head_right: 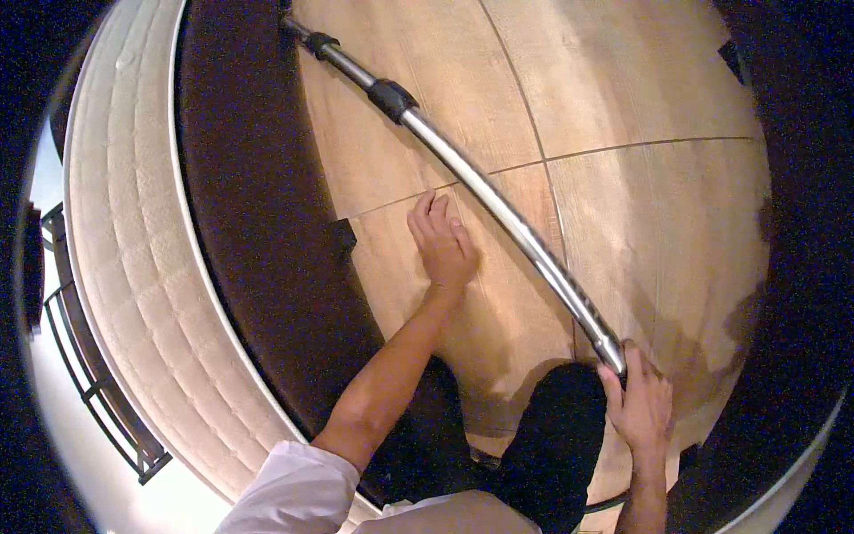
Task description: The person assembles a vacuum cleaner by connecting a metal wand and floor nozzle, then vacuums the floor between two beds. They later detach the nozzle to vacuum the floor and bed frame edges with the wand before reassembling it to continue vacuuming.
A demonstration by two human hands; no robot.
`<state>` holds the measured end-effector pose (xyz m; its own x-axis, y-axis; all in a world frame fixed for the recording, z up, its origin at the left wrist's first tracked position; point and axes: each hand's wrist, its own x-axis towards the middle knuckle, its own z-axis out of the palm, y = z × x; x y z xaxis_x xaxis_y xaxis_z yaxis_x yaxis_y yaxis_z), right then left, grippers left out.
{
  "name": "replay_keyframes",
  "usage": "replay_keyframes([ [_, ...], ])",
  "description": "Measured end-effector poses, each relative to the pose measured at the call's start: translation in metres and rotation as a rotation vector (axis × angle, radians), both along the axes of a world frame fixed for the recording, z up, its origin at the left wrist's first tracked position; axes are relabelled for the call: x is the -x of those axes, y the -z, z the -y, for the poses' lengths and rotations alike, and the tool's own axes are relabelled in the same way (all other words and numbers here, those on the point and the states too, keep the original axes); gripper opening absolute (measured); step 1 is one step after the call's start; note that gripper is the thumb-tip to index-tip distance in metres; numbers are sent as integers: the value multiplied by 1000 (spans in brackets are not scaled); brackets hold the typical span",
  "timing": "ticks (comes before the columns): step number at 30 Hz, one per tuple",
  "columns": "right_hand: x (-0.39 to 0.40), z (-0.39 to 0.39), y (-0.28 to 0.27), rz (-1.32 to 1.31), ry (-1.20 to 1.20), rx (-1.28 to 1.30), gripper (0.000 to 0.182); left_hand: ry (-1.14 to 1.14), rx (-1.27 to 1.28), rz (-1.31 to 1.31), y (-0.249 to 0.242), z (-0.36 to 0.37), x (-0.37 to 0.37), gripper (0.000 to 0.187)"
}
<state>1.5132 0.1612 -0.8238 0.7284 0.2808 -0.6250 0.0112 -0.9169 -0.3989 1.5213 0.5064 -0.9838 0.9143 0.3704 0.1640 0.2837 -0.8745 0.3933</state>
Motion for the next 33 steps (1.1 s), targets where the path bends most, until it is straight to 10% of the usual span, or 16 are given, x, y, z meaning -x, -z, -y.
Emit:
replay_keyframes([
  [2, 4, 21, -8, -314, 95, -9, 48, -32, 4, -44, 2, -2, 2, 45],
  [10, 126, 147, 14, 181, 14, -3, 41, -23, 0, -72, 2, -6, 3, 48],
  [12, 110, 139, -9, -234, 161, -76, 43, -24, -14, -82, 3, -8, 4, 48],
  [26, -59, -119, 30, 208, -1, -81, 43, 39, 156, -63, -3, -32, -7, 32],
  [29, -60, -76, 19, -210, 98, 92, 53, -7, 3, 62, 0, -78, -62, 28],
  [33, 22, 67, 73, 155, 151, 78, 56, -55, -72, 167, 13, -116, -153, 39],
])
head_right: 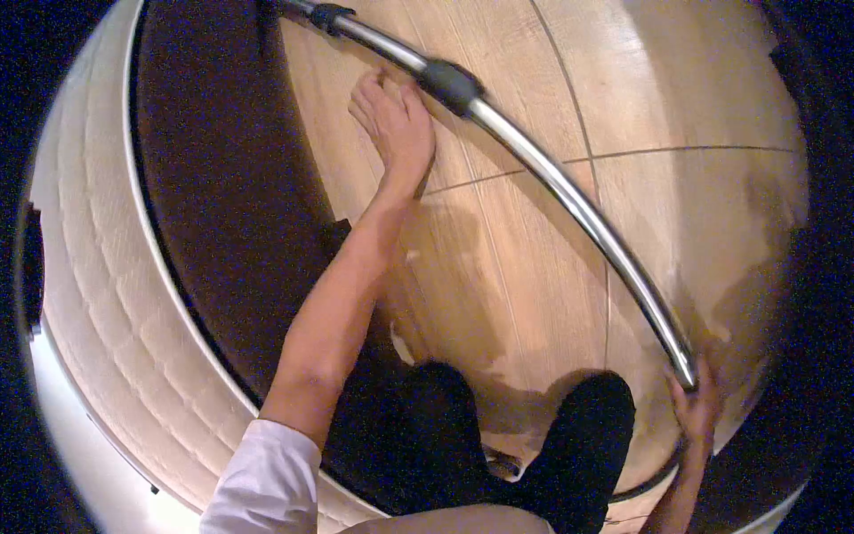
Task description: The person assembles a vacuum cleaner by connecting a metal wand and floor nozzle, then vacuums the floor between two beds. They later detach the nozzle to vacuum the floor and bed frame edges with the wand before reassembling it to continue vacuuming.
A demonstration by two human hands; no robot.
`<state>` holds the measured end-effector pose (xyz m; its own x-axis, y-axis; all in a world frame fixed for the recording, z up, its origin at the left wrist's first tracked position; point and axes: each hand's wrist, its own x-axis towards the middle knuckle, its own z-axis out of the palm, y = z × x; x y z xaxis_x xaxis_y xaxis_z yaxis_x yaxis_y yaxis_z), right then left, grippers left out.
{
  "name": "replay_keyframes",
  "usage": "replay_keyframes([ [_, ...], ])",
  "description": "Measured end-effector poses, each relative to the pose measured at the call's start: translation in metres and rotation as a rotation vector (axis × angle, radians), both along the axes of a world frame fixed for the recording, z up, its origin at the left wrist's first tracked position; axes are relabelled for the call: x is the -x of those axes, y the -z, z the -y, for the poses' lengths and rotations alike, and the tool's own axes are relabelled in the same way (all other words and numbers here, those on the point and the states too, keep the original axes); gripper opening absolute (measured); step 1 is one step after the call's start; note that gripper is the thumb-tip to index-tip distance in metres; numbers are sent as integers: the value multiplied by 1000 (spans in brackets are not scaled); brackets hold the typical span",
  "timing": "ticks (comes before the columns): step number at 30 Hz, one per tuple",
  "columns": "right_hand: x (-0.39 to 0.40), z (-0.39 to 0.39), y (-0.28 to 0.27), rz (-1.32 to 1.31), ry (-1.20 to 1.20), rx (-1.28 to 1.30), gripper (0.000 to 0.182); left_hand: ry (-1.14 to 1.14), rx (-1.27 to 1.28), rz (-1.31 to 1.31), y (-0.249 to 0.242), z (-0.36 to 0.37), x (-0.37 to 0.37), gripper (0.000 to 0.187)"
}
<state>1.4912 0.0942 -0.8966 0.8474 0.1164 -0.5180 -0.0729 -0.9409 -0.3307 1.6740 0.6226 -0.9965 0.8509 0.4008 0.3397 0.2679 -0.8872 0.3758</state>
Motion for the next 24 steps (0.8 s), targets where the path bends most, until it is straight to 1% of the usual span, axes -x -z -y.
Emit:
replay_keyframes([
  [1, 29, 65, 15, -173, 8, 71, 50, -56, -31, 16, 6, -2, -13, 44],
  [2, 41, 85, 16, 39, -99, -3, 47, -49, -38, -2, 11, 1, -17, 44],
  [3, 52, 93, 19, 22, -90, -9, 47, -86, -94, -39, 14, 6, -19, 50],
  [4, 60, 98, 24, 175, -23, 95, 46, -123, -153, -71, 16, 10, -21, 55],
  [5, 65, 97, 30, 325, 49, 202, 45, -108, -160, -82, 15, 12, -24, 55],
  [6, 62, 89, 34, 307, 68, 204, 45, -117, -113, -112, 12, 13, -24, 57],
  [7, 52, 83, 38, 106, 92, 107, 44, -131, -68, -144, 9, 14, -23, 59],
  [8, 55, 84, 57, -63, 128, -21, 44, -85, -88, -153, 1, 25, -19, 57],
  [9, 41, 74, 53, -68, 122, -12, 44, -91, -80, -160, 1, 13, -24, 57],
  [11, 48, 75, 58, 142, 76, 56, 43, -69, -53, -200, 2, 12, -21, 56],
  [12, 36, 62, 49, 138, 58, 19, 45, -78, -55, -225, 4, 9, -21, 57],
  [13, 30, 66, 47, 125, 61, 3, 45, -78, -72, -236, 4, 7, -21, 57],
  [15, 40, 79, 47, -246, 189, 121, 40, -67, -38, -246, 2, 10, -22, 56],
  [16, 49, 85, 58, -268, 182, 97, 40, -109, -27, -272, 2, 13, -23, 54],
  [18, 67, 100, 74, 185, 118, -185, 39, -98, -22, -299, 3, 11, -21, 54],
  [19, 76, 108, 76, 178, 121, -197, 39, -87, 1, -307, 4, 9, -22, 53],
  [20, 83, 119, 74, 144, -13, -128, 40, -97, -3, -315, 8, 5, -20, 55],
  [21, 71, 115, 70, 106, -148, -56, 42, -102, -11, -330, 11, 4, -18, 55],
  [22, 53, 112, 66, -6, -70, -165, 43, -74, -14, -308, 14, 2, -14, 55],
  [23, 56, 118, 65, -22, -73, -173, 43, -36, -19, -275, 15, 1, -12, 56],
  [24, 62, 126, 63, -69, 12, -144, 44, 6, -76, -260, 18, 1, -12, 57],
])
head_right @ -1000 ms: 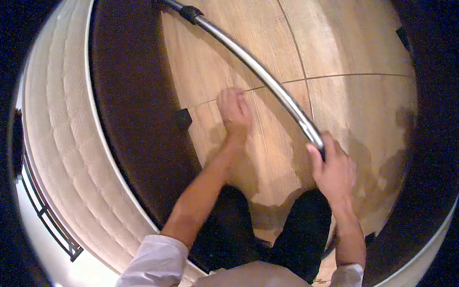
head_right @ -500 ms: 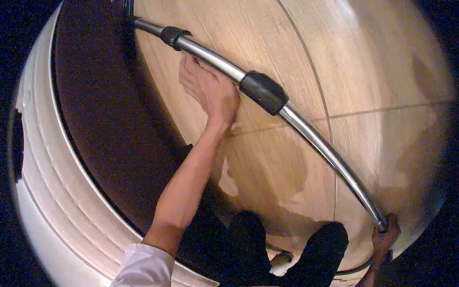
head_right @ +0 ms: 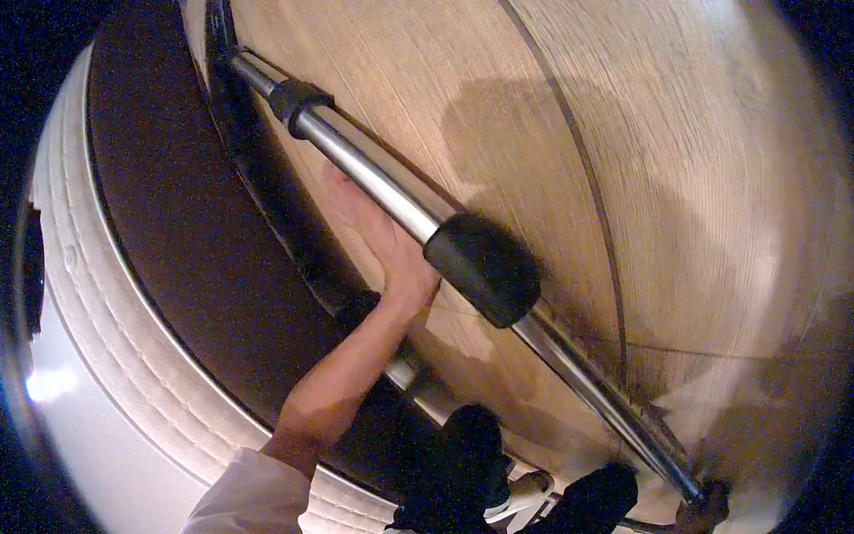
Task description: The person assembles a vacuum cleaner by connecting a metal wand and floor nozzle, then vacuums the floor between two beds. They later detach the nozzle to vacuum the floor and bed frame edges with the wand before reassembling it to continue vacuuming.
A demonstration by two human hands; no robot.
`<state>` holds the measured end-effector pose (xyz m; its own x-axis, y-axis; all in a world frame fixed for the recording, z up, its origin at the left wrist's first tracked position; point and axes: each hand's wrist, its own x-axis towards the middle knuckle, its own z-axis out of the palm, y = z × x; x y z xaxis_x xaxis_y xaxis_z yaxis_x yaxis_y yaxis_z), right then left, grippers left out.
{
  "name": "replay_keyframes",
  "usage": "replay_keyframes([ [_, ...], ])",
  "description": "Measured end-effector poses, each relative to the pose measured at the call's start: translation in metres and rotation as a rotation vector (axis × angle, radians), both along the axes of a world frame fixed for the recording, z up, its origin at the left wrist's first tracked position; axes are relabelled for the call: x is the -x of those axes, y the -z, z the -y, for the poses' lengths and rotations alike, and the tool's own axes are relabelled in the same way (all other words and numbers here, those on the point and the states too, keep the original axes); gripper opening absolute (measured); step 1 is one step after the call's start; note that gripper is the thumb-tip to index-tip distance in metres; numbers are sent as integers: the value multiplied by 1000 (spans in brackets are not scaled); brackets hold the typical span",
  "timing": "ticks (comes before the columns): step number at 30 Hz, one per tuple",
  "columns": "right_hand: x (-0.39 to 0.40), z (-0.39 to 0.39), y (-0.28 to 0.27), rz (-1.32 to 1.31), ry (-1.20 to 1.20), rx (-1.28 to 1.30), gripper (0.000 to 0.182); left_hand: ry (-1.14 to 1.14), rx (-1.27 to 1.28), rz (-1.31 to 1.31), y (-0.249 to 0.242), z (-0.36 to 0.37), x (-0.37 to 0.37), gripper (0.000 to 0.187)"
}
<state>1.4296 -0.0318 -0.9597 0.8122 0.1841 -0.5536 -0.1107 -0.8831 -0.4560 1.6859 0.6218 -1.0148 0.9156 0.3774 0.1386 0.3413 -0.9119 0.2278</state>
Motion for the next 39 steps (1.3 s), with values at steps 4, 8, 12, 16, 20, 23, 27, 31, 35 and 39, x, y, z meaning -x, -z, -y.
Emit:
replay_keyframes([
  [4, -9, -4, -1, 78, 27, 31, 57, -4, -53, -43, -2, 12, -8, 58],
  [8, -49, -17, -22, 93, -60, -32, 49, 40, -4, 62, -3, 12, -22, 50],
  [12, -2, 24, 14, 687, -387, 143, 59, -1, -13, -52, -13, 15, -10, 53],
  [16, -39, -29, -12, -67, 88, 107, 53, -40, -43, -9, -7, 1, -6, 61],
  [20, -74, -84, -15, 47, -120, 83, 56, -101, -70, -3, -13, 6, -14, 58],
  [23, -132, -188, -26, -119, -25, 36, 58, -100, 21, 172, -12, 5, -2, 57],
  [27, -240, -341, -50, 5, -387, 190, 60, -62, 22, -151, -35, 109, 76, 77],
  [31, -278, -476, -21, 312, -450, -137, 51, 9, 106, -204, -47, 110, 100, 89],
  [35, -291, -502, -29, 290, -521, -183, 58, 13, 93, 11, -34, 110, 97, 71],
  [39, -272, -422, -53, 190, -424, 2, 56, -6, 311, 204, -25, 106, 100, 37],
])
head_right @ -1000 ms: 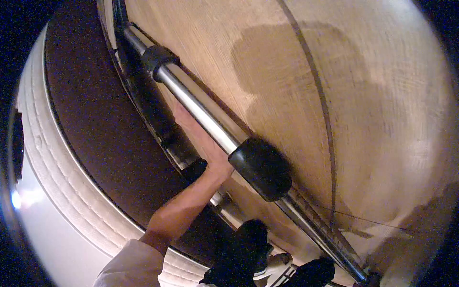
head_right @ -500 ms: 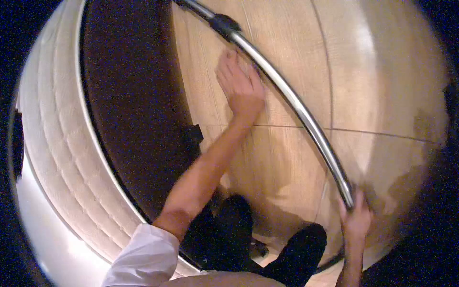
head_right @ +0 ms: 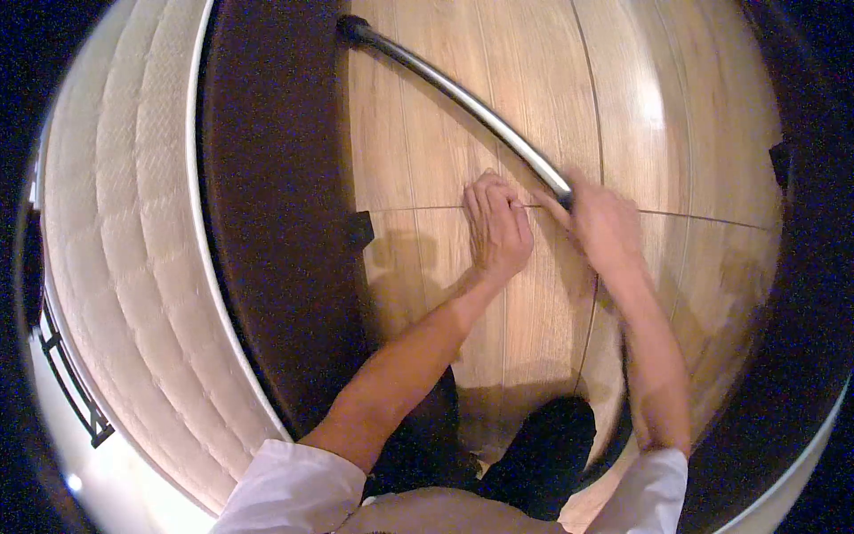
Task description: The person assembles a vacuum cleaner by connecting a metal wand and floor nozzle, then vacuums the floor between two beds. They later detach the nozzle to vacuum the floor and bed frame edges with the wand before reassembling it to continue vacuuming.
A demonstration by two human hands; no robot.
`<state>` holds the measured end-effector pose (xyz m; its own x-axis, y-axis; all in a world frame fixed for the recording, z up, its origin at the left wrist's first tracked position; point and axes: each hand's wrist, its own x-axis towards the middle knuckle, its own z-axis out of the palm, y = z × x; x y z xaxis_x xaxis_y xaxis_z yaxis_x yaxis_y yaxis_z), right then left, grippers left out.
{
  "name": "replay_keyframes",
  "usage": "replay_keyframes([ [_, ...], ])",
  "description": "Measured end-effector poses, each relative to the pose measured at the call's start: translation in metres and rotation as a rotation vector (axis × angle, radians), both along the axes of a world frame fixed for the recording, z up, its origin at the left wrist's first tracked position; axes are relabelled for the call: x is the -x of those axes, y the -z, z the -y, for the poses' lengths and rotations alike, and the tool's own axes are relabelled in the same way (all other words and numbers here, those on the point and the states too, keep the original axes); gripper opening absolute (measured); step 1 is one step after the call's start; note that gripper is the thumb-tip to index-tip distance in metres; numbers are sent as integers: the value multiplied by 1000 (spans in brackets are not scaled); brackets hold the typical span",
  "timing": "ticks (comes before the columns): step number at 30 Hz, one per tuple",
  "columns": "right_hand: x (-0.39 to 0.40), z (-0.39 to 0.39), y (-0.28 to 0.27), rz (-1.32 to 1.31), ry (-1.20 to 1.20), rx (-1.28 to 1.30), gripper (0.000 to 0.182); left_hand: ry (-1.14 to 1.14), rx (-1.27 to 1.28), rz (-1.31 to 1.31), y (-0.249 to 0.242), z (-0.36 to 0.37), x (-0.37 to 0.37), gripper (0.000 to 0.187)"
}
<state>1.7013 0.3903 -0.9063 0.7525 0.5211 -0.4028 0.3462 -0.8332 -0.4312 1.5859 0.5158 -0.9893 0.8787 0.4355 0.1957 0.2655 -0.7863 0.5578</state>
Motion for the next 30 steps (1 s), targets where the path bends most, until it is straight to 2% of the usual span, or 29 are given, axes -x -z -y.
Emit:
replay_keyframes([
  [1, 13, 31, -12, -39, 42, 56, 57, -9, -45, -19, -5, 0, 0, 27],
  [2, 24, 71, -8, -34, 6, 10, 60, -12, -41, -17, -8, 3, 3, 27],
  [3, 33, 99, -21, -134, -15, 307, 62, 176, -9, 10, -10, 7, 7, 23],
  [4, 43, 127, -25, -226, 55, 430, 58, 359, 19, 37, -11, 6, 7, 19],
  [6, 87, 216, 9, -105, 264, -202, 51, 422, 5, 35, -24, 6, -1, 18],
  [7, 90, 233, 3, -115, 255, -193, 51, 494, 0, 31, -28, 8, 0, 16],
  [9, 85, 250, -15, -118, 239, -40, 49, 485, -27, 39, -26, 6, -3, 17],
  [11, 59, 208, -6, -76, 280, -143, 48, 494, -40, 39, -24, 11, -1, 18],
  [14, 1, 70, -49, 20, 160, 270, 57, 469, -80, 53, -25, 10, -2, 20],
  [15, -11, 53, -4, 294, 106, -20, 58, 462, -68, 55, -22, 11, -2, 20],
  [17, -45, -25, -8, 185, 58, 0, 55, 461, -52, 39, -14, 11, 3, 21],
  [21, -48, -124, 28, 269, -38, -138, 49, 461, -17, 47, -8, 10, 6, 29],
  [23, -49, -138, 35, 291, -71, -185, 48, 403, 13, 69, -7, 12, 6, 35],
  [26, -46, -127, 43, 332, -104, -254, 48, 460, 24, -18, -4, 14, 12, 34],
  [28, -45, -118, 41, 337, -202, -211, 47, 438, 61, 19, 5, 18, 9, 30],
  [30, -40, -100, 35, 342, -202, -210, 45, 420, -13, 163, 4, 13, 8, 25],
])
